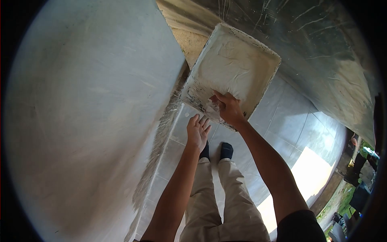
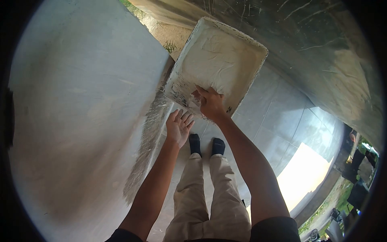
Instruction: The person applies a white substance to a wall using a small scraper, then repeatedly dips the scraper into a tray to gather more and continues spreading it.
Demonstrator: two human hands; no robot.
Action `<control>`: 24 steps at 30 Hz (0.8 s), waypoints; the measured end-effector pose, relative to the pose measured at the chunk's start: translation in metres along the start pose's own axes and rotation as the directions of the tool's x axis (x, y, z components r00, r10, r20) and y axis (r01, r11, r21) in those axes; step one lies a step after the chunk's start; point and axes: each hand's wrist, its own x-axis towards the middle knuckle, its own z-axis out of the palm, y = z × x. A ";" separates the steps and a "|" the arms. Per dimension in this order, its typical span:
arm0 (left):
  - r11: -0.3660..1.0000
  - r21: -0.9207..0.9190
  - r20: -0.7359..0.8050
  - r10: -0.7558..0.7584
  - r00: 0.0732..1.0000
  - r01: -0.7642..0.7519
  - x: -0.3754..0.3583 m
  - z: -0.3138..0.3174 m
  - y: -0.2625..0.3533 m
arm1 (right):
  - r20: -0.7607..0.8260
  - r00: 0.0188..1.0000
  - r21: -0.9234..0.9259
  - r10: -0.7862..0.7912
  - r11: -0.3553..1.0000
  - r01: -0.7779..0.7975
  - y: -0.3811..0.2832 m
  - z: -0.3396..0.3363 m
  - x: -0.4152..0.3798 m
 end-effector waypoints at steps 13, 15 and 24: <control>0.928 0.161 0.119 0.319 0.940 -0.336 -0.093 0.085 0.057 | -0.118 0.962 0.568 0.247 0.811 -0.139 -0.127 -0.140 0.006; 0.882 0.180 0.208 0.398 0.894 -0.435 -0.119 0.112 0.080 | -0.188 0.959 0.627 0.213 0.778 -0.050 -0.151 -0.163 0.011; 0.544 0.164 0.462 0.695 0.552 -0.823 -0.269 0.203 0.186 | -0.074 0.996 0.978 0.046 0.196 0.064 -0.319 -0.297 -0.004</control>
